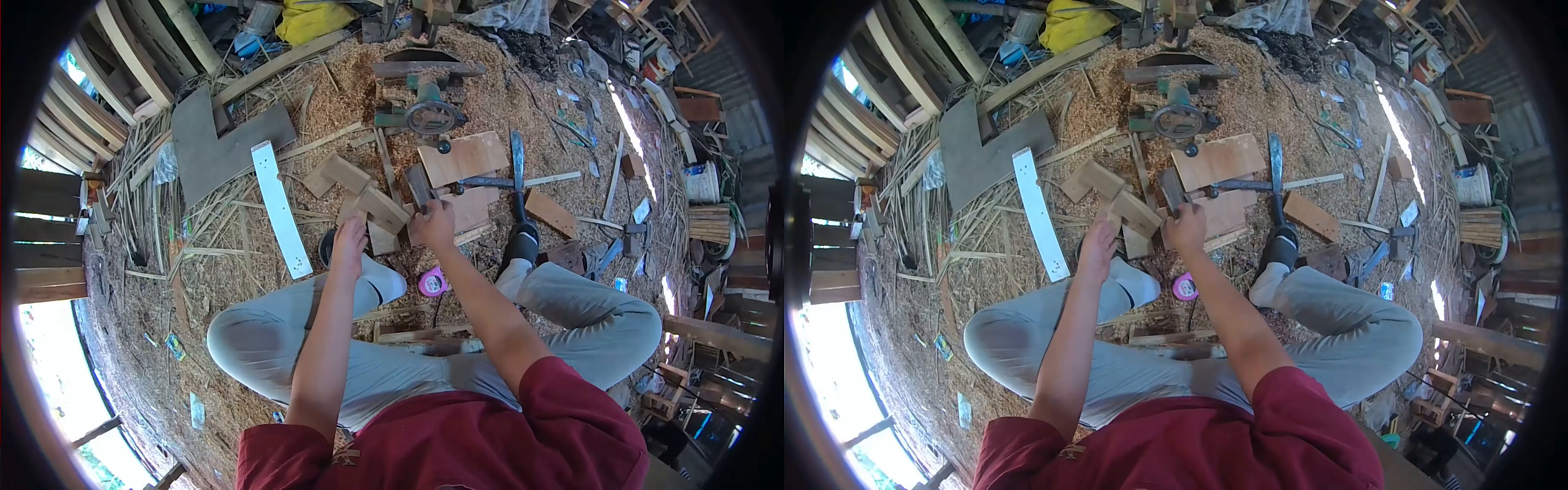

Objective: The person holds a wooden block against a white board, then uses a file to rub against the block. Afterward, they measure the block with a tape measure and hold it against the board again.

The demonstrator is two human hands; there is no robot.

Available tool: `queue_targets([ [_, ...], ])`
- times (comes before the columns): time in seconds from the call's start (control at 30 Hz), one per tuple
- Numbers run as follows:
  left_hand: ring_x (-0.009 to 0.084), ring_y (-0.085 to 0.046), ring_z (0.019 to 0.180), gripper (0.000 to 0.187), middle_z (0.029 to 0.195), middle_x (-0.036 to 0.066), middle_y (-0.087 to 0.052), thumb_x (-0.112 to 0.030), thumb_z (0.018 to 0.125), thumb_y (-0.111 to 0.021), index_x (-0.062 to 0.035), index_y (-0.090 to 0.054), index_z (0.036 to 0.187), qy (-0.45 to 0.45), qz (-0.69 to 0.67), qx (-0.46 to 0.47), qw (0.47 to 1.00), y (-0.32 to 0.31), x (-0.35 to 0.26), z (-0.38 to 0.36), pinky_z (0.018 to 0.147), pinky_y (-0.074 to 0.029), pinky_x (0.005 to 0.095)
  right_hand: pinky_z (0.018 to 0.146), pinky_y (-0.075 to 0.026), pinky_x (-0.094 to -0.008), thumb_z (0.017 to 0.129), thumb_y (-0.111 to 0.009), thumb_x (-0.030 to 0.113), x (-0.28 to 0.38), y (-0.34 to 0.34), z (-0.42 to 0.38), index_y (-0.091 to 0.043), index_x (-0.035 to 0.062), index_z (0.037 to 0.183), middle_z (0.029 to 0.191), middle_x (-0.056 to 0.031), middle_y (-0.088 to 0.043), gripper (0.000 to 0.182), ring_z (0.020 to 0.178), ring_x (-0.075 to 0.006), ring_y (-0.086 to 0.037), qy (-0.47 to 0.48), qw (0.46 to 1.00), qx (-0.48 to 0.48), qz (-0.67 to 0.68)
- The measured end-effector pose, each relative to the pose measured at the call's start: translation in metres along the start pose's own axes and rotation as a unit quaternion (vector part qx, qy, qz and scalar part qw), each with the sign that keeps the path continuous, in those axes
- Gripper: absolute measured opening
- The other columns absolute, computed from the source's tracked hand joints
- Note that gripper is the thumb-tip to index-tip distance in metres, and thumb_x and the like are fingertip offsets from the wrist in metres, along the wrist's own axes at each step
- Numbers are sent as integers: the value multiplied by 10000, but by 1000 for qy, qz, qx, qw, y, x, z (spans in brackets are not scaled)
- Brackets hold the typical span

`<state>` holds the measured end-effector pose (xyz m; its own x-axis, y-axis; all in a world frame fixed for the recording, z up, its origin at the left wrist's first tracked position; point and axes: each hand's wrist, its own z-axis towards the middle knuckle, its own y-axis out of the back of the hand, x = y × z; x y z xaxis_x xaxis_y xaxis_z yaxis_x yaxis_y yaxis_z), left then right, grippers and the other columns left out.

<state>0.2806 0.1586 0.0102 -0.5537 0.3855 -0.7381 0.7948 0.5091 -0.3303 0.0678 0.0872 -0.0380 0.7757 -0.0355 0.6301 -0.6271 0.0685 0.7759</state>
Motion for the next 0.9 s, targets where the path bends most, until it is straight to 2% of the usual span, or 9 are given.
queue_targets([
  [0.17,309,-575,1259,574,1445,157,-567,-429,967,-583,-77,-533,1418,119,3,-53,992,8,8,-4,1028,-453,440,947,-513,-526,760,-834,261,0,-9,15,-593,57,1227,1255,-240,-576,563,1136,-447,-588,-24,997,22,-70],
  [0.33,274,-611,1161,530,1354,122,-626,-424,956,-595,-72,-574,1351,100,-4,-75,992,15,12,0,967,-478,424,901,-526,-498,759,-848,261,6,-6,20,-586,25,1175,1170,-236,-615,545,1077,-422,-621,-29,997,65,-37],
  [0.43,246,-623,1114,498,1311,98,-647,-415,948,-598,-78,-594,1315,84,-10,-96,992,15,16,6,936,-481,407,887,-526,-483,753,-862,287,25,-13,23,-592,16,1149,1131,-225,-631,551,1021,-395,-637,-47,989,22,137],
  [0.53,225,-631,1077,470,1284,84,-659,-407,935,-604,-89,-611,1282,78,-29,-118,990,19,23,9,912,-482,395,922,-512,-473,746,-874,342,59,-6,41,-594,10,1131,1152,-226,-623,581,1067,-373,-620,-70,938,85,329],
  [0.63,217,-627,1021,449,1242,70,-663,-394,923,-606,-102,-617,1263,77,-41,-147,985,15,17,5,898,-483,390,972,-489,-469,743,-881,374,56,-28,63,-594,16,1145,1208,-221,-604,610,1161,-374,-581,159,957,40,238],
  [0.67,215,-625,1010,445,1231,68,-663,-393,924,-604,-101,-617,1260,77,-40,-154,984,15,16,5,890,-484,390,1023,-472,-467,724,-893,392,48,-37,61,-589,30,1206,1278,-201,-580,675,1259,-372,-533,179,973,43,136],
  [0.77,197,-632,938,393,1142,59,-668,-364,900,-637,-106,-625,1195,70,-60,-160,983,16,14,10,814,-486,381,1051,-472,-479,713,-892,393,50,-37,25,-579,50,1264,1321,-184,-567,720,1297,-372,-519,55,971,207,-111],
  [0.87,188,-638,899,360,1098,54,-669,-343,887,-653,-111,-630,1161,61,-70,-169,981,17,14,12,769,-483,369,1066,-480,-479,679,-896,410,47,-36,13,-517,19,1320,1296,-196,-596,842,1283,-390,-540,162,937,205,-232],
  [0.9,187,-639,894,355,1095,53,-668,-340,887,-651,-113,-630,1159,60,-68,-177,980,19,15,10,764,-482,364,1065,-479,-483,689,-887,417,50,-33,13,-521,6,1313,1303,-203,-594,832,1277,-390,-546,148,932,235,-234],
])
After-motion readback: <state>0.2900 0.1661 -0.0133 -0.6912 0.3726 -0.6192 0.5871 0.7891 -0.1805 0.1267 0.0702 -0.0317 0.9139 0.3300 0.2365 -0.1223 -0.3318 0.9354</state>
